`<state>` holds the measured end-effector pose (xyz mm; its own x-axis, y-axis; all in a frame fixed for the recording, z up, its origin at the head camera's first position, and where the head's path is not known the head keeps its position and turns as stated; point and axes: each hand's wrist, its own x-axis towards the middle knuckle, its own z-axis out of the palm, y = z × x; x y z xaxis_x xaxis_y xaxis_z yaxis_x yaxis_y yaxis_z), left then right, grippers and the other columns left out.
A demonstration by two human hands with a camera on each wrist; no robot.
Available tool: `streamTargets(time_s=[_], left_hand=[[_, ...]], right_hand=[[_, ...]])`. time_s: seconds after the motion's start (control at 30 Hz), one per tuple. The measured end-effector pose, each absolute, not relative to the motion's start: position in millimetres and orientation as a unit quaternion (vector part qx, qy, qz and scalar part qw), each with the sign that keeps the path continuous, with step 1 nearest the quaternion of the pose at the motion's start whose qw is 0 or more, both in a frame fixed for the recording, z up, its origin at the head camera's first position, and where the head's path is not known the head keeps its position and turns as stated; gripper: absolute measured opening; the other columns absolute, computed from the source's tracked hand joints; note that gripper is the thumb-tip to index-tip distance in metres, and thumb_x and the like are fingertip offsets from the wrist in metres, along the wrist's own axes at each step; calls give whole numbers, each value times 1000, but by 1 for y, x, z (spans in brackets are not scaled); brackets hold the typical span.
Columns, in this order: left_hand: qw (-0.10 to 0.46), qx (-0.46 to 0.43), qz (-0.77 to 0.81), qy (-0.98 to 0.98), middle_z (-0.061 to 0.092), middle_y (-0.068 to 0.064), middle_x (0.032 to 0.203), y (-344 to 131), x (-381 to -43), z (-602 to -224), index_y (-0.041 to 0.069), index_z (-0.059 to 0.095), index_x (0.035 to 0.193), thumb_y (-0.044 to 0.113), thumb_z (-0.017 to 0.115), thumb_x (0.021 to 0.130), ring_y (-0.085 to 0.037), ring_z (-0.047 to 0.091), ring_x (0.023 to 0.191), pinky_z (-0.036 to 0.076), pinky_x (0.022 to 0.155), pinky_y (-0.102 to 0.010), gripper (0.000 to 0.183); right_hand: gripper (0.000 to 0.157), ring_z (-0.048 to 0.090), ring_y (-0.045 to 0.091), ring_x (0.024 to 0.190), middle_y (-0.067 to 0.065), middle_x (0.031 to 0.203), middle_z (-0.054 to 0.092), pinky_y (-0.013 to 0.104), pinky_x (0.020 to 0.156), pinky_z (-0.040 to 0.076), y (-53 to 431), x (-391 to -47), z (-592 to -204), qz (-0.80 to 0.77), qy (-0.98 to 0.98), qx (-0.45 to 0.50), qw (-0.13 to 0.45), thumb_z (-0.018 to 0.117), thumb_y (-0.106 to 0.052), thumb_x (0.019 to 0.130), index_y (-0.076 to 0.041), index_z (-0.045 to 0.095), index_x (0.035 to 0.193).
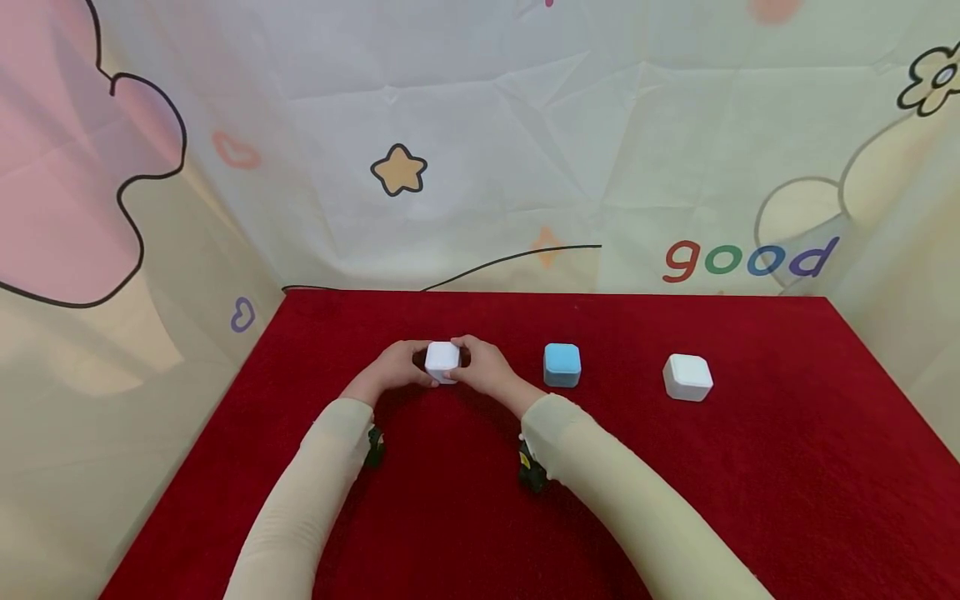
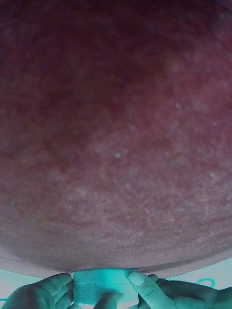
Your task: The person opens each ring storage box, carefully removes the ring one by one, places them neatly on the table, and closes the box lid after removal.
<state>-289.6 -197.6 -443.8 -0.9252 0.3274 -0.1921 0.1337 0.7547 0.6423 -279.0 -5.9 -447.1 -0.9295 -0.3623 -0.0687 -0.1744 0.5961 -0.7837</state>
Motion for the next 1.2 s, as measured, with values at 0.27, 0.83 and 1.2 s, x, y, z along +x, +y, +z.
streamTargets(time_s=[0.27,0.83,1.2], left_hand=[[155,107,349,918,64,-20,140,-200,-290,-447,2,59,142,9,79,87,-32,58,123,47,112,-51,59],[163,98,355,915,61,-22,141,-198,-293,-451,-3,56,142,10,79,87,-32,56,123,46,112,-49,61],[173,77,369,910,63,-20,139,-200,-295,-453,0,57,143,9,80,87,-31,57,121,48,111,-48,62]], right_hand=[[58,59,32,127,19,144,60,45,110,50,-6,-279,-447,-422,886,-162,104,74,-15,94,2,52,144],[53,59,32,123,20,140,61,46,109,50,-8,-281,-448,-398,897,-163,100,72,-17,95,1,51,141],[52,59,31,126,19,142,60,46,111,49,-10,-283,-447,-397,896,-162,110,69,-18,97,1,50,142]])
